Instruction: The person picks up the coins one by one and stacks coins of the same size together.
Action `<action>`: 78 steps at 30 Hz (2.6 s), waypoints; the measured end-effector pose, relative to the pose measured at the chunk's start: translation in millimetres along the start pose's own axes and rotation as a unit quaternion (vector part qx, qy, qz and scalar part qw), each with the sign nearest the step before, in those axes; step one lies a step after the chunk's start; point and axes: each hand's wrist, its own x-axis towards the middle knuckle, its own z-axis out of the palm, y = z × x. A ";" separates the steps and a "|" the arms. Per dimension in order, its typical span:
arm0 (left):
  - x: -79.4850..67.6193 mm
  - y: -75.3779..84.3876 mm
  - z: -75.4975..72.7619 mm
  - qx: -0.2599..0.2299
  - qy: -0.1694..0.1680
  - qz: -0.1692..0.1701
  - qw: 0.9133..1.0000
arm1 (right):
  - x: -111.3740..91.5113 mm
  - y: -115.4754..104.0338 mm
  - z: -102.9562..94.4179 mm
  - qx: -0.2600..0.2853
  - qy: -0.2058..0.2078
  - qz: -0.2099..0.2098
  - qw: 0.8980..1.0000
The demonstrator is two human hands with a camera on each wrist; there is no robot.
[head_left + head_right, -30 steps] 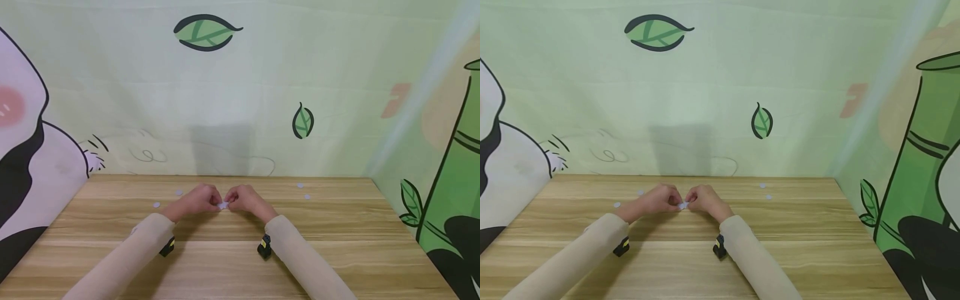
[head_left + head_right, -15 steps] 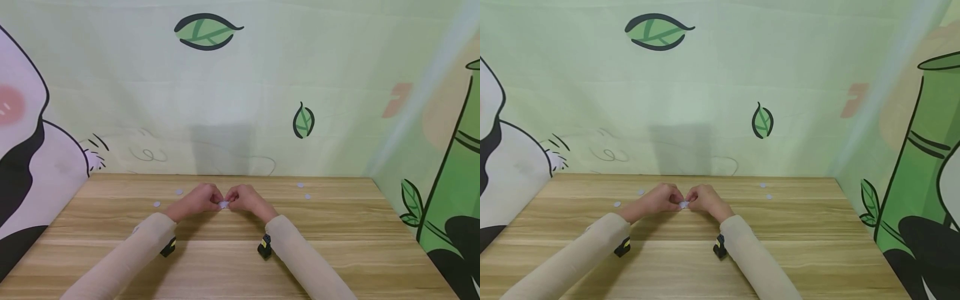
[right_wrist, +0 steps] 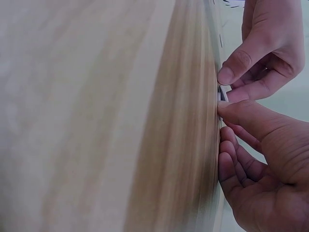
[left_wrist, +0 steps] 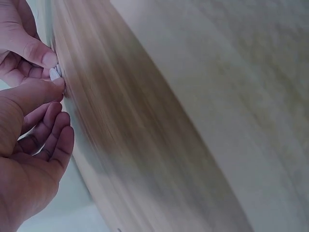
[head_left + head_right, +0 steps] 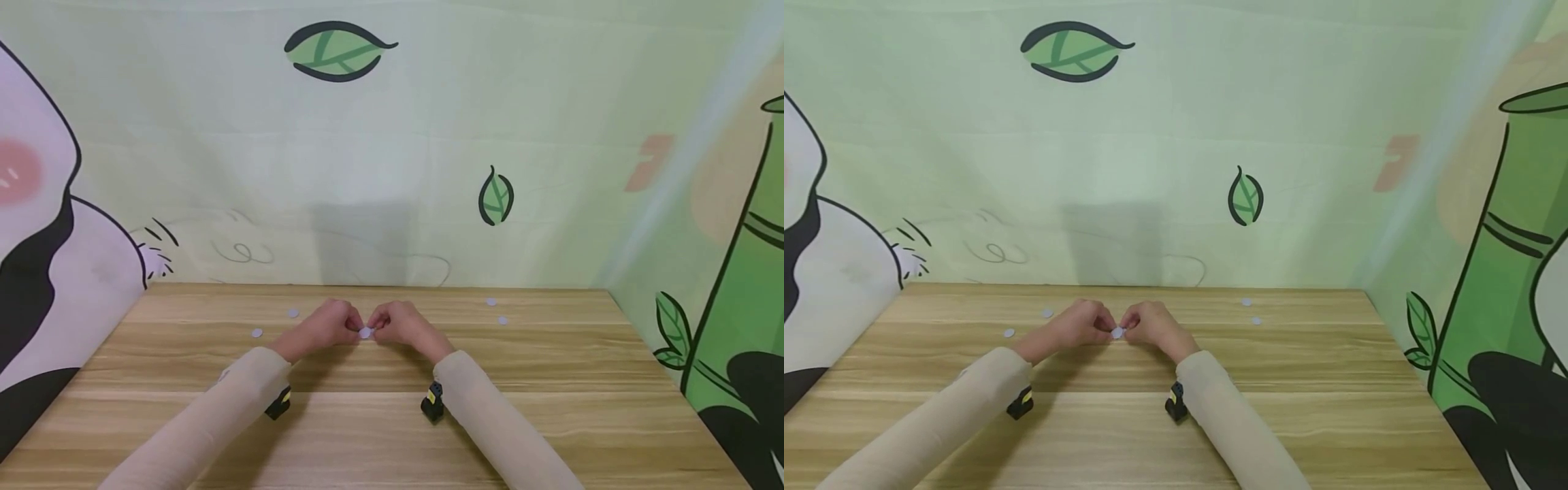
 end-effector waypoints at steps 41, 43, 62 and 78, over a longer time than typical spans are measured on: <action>-6.3 -0.9 -0.8 -0.015 0.060 -0.004 0.998 | -8.1 1.8 -16.8 -0.013 -0.014 -0.019 1.000; -5.0 -0.5 2.1 -0.011 0.052 -0.004 0.999 | -6.5 1.8 -16.4 -0.023 -0.018 -0.022 0.999; 2.9 7.4 16.5 -0.013 0.055 -0.037 0.998 | -0.9 2.3 -7.0 -0.021 -0.008 -0.020 1.000; 0.7 9.1 15.0 -0.031 0.046 -0.055 0.997 | -3.7 2.5 -6.0 -0.021 0.002 -0.019 1.000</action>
